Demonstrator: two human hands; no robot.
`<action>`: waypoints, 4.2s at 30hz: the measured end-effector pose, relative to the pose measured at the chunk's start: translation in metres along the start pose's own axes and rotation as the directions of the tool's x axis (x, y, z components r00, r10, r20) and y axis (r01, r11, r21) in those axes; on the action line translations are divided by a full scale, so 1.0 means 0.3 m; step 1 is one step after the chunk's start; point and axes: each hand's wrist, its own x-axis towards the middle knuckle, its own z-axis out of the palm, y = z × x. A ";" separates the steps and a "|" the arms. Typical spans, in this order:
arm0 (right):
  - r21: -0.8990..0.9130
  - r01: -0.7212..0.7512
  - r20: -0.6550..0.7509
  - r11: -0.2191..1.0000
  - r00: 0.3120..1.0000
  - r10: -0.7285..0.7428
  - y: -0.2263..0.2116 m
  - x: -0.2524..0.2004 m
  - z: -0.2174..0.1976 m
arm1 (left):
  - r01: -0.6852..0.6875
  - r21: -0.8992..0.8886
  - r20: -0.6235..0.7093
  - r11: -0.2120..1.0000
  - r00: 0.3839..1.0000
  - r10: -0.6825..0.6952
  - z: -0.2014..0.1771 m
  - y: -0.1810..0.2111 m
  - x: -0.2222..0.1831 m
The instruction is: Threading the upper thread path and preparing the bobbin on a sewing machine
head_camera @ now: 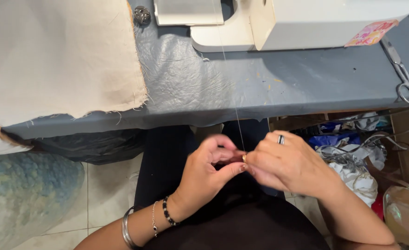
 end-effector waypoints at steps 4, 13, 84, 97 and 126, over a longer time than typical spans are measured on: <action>0.119 -0.105 -0.086 0.987 0.990 0.116 0.032 -0.021 0.050 | -0.046 0.125 0.029 0.991 0.999 0.043 -0.005 0.057 -0.012; 0.079 -0.247 -0.174 0.966 0.951 0.257 -0.014 -0.115 0.165 | -0.092 0.067 -0.007 0.993 0.996 0.093 -0.009 0.036 -0.018; 0.279 -0.066 -0.860 0.958 0.427 0.280 0.166 0.087 -0.712 | -0.837 0.533 0.501 0.128 0.434 0.749 0.118 0.867 0.516; 0.579 0.068 -0.755 0.813 0.420 0.503 0.546 0.123 -1.035 | -0.906 0.245 0.237 0.344 0.400 0.885 0.353 0.953 0.592; 0.069 -0.403 -0.674 0.913 0.655 0.341 0.674 0.210 -1.060 | -0.509 0.859 0.191 0.049 0.409 0.892 0.123 1.014 0.705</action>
